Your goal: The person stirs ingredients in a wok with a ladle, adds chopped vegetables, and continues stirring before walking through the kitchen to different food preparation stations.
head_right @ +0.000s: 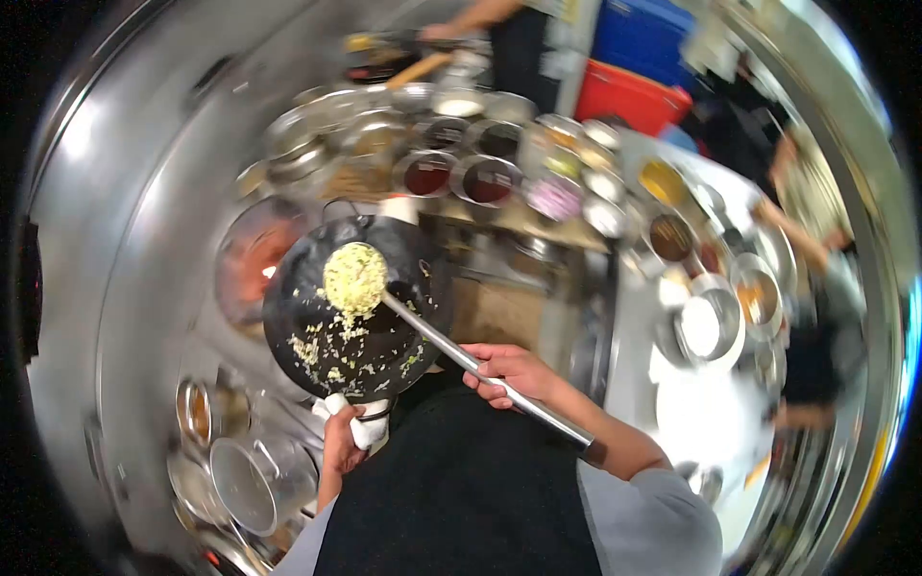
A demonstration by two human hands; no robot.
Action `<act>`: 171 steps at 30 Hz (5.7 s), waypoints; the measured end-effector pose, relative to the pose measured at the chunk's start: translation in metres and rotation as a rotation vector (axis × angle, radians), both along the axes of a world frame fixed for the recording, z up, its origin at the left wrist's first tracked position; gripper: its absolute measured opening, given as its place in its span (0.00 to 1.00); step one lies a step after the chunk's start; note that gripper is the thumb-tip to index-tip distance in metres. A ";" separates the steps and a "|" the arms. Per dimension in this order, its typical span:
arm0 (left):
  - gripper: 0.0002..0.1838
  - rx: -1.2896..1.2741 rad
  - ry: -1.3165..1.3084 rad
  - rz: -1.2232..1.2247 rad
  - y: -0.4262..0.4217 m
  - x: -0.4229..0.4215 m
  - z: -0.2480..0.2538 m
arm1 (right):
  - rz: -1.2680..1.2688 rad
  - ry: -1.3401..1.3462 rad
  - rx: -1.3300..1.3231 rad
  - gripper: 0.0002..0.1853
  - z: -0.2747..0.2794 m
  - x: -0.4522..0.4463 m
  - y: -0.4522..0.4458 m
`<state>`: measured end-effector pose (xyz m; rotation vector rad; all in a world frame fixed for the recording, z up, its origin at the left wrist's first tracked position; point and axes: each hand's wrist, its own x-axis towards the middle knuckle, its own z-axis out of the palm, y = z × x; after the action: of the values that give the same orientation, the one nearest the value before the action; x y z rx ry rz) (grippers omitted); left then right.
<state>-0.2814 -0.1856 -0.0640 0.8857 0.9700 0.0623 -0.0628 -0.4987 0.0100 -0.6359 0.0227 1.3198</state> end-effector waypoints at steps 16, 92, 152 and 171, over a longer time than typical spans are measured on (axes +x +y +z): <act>0.16 -0.228 0.175 -0.852 -0.186 0.044 0.128 | -1.134 -0.005 -0.317 0.35 0.152 -0.313 -0.297; 0.10 -0.454 0.404 -0.892 -0.047 -0.060 -0.124 | -0.864 0.041 -0.041 0.37 0.118 -0.374 -0.144; 0.21 0.102 -0.097 0.889 0.187 0.250 -0.079 | 0.658 -1.439 -0.395 0.09 -0.080 0.414 0.823; 0.58 0.842 0.830 0.213 0.089 0.283 -0.088 | 0.435 -1.831 -0.702 0.21 -0.098 0.521 0.787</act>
<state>0.0016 -0.0962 -0.1525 1.6348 1.8764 0.3203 0.4579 0.2887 -0.0877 -2.3350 -1.2265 0.6468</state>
